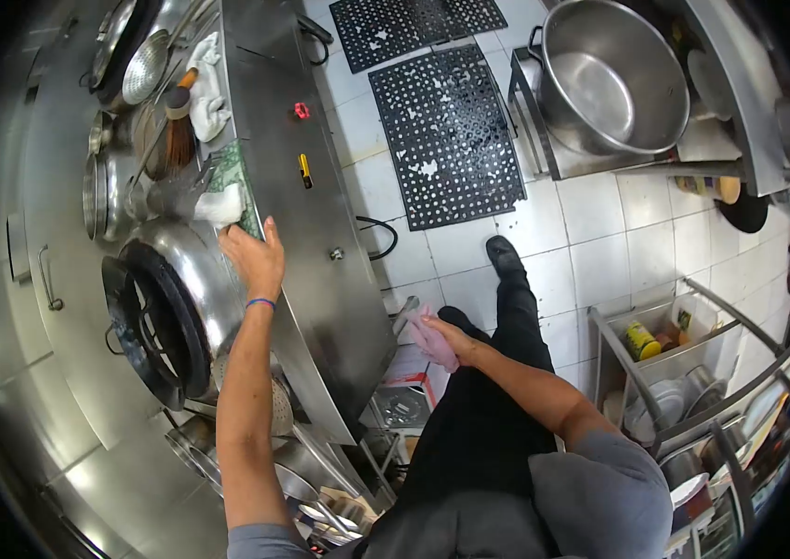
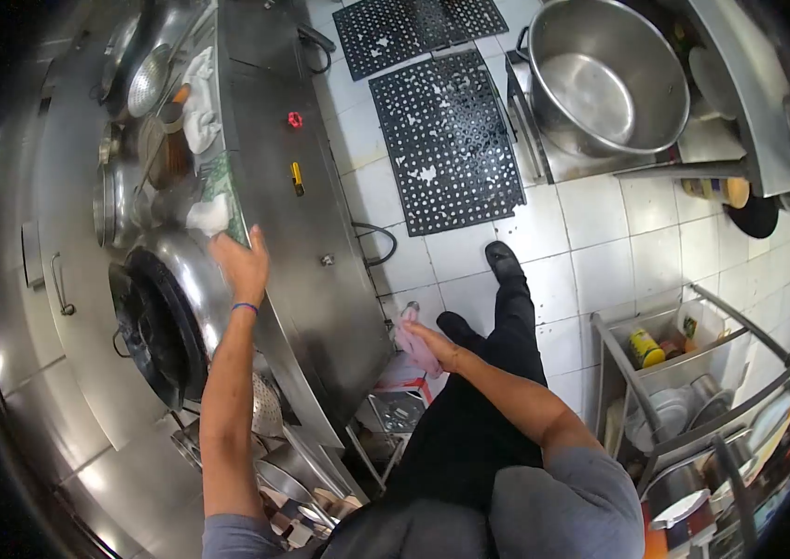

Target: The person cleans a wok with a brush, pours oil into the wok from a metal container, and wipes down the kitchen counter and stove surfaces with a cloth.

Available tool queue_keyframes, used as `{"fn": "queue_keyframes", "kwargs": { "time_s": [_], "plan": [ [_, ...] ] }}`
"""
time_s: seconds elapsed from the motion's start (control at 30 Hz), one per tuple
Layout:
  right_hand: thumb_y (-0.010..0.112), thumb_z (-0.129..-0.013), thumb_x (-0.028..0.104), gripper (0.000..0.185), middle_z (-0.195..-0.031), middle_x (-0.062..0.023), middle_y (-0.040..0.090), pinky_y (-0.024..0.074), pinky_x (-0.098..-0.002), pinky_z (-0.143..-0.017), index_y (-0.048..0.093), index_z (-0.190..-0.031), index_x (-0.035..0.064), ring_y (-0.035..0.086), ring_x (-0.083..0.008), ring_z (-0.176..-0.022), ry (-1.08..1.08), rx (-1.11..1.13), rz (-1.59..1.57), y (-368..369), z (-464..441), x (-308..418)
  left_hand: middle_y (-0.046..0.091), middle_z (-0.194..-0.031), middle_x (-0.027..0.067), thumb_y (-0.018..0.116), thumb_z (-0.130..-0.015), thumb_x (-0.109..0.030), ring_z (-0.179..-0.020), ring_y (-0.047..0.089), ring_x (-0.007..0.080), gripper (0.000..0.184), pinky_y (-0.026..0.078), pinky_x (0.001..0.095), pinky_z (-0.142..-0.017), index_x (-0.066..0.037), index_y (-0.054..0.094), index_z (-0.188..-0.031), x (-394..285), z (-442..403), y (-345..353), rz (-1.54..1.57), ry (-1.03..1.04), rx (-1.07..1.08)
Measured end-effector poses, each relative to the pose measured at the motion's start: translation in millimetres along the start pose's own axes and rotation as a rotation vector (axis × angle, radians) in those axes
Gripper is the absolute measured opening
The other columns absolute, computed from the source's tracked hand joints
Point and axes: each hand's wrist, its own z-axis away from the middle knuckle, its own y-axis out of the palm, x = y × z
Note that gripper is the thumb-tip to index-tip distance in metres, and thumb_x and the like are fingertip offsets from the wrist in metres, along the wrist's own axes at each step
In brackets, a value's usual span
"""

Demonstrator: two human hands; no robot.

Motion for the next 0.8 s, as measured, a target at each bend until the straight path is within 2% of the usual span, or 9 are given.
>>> {"fn": "queue_keyframes", "kwargs": {
  "time_s": [0.17, 0.23, 0.3, 0.37, 0.43, 0.47, 0.57, 0.73, 0.8],
  "plan": [
    [0.057, -0.093, 0.049, 0.079, -0.149, -0.0103, 0.040, 0.0306, -0.0282, -0.111, 0.034, -0.145, -0.0065, 0.037, -0.0183, -0.136, -0.078, 0.008, -0.003, -10, -79, -52, 0.042, -0.125, 0.0338, 0.062, -0.091, -0.044, -0.121, 0.037, 0.0455, 0.074, 0.029, 0.0534, -0.104, 0.015, 0.039, -0.128, 14, 14, 9, 0.016, 0.013, 0.010],
    [0.057, -0.094, 0.047, 0.074, -0.141, -0.0111, 0.047, 0.0356, -0.0285, -0.106, 0.039, -0.143, -0.0053, 0.045, -0.0184, -0.128, -0.182, -0.011, -0.005, 11, -105, -68, 0.042, -0.125, 0.0333, 0.063, -0.090, -0.045, -0.121, 0.038, 0.0446, 0.075, 0.027, 0.0532, -0.105, 0.015, 0.039, -0.129, 17, 17, 11, 0.025, 0.053, -0.010],
    [0.057, -0.094, 0.045, 0.067, -0.125, -0.0110, 0.058, 0.0449, -0.0312, -0.095, 0.044, -0.139, -0.0037, 0.057, -0.0202, -0.111, -0.125, -0.043, 0.214, 18, -121, -76, 0.043, -0.124, 0.0316, 0.064, -0.090, -0.044, -0.121, 0.037, 0.0431, 0.074, 0.025, 0.0529, -0.106, 0.015, 0.040, -0.127, 18, 17, 16, 0.041, 0.053, -0.024],
    [0.057, -0.094, 0.044, 0.066, -0.113, -0.0103, 0.061, 0.0489, -0.0345, -0.086, 0.043, -0.140, -0.0012, 0.060, -0.0217, -0.099, -0.186, 0.040, 0.281, 32, -169, -115, 0.043, -0.124, 0.0310, 0.065, -0.089, -0.043, -0.120, 0.037, 0.0426, 0.073, 0.025, 0.0528, -0.105, 0.015, 0.040, -0.126, 21, 18, 18, 0.069, 0.070, -0.027],
    [0.056, -0.093, 0.034, 0.070, -0.150, -0.0298, 0.033, 0.0235, -0.0543, -0.114, 0.030, -0.150, 0.0019, 0.032, -0.0459, -0.138, -0.774, -0.463, 0.969, 94, -163, -132, 0.044, -0.122, 0.0302, 0.067, -0.089, -0.043, -0.119, 0.037, 0.0416, 0.071, 0.026, 0.0526, -0.104, 0.014, 0.041, -0.123, 20, 18, 18, 0.092, 0.078, -0.054],
    [0.056, -0.091, 0.029, 0.074, -0.157, -0.0316, 0.011, 0.0059, -0.0593, -0.116, 0.024, -0.153, 0.0054, 0.009, -0.0518, -0.145, -1.007, -0.429, 0.833, 117, -155, -135, 0.044, -0.121, 0.0302, 0.067, -0.089, -0.043, -0.118, 0.037, 0.0415, 0.071, 0.026, 0.0526, -0.104, 0.014, 0.041, -0.122, 20, 16, 19, 0.096, 0.089, -0.058],
    [0.054, -0.093, 0.026, 0.070, -0.158, -0.0291, 0.016, 0.0066, -0.0583, -0.117, 0.025, -0.153, 0.0071, 0.011, -0.0475, -0.146, -0.962, -0.566, 0.808, 150, -143, -135, 0.043, -0.119, 0.0298, 0.066, -0.089, -0.046, -0.117, 0.037, 0.0410, 0.071, 0.026, 0.0525, -0.103, 0.013, 0.042, -0.121, 24, 17, 20, 0.102, 0.123, -0.061],
    [0.048, -0.098, 0.026, 0.060, -0.157, -0.0278, 0.019, 0.0087, -0.0551, -0.118, 0.029, -0.151, 0.0052, 0.014, -0.0455, -0.146, -0.979, -0.663, 0.683, 103, -212, -104, 0.043, -0.120, 0.0297, 0.067, -0.089, -0.047, -0.119, 0.036, 0.0405, 0.072, 0.025, 0.0524, -0.104, 0.012, 0.041, -0.122, 24, 17, 19, 0.104, 0.074, -0.015],
    [0.046, -0.099, 0.026, 0.058, -0.156, -0.0299, 0.020, 0.0106, -0.0510, -0.119, 0.031, -0.149, 0.0008, 0.015, -0.0463, -0.145, -0.744, -0.645, 0.527, 68, -257, -84, 0.044, -0.120, 0.0300, 0.067, -0.089, -0.047, -0.119, 0.036, 0.0408, 0.072, 0.025, 0.0527, -0.105, 0.011, 0.041, -0.121, 23, 16, 18, 0.111, 0.062, -0.013]
  ]
}}
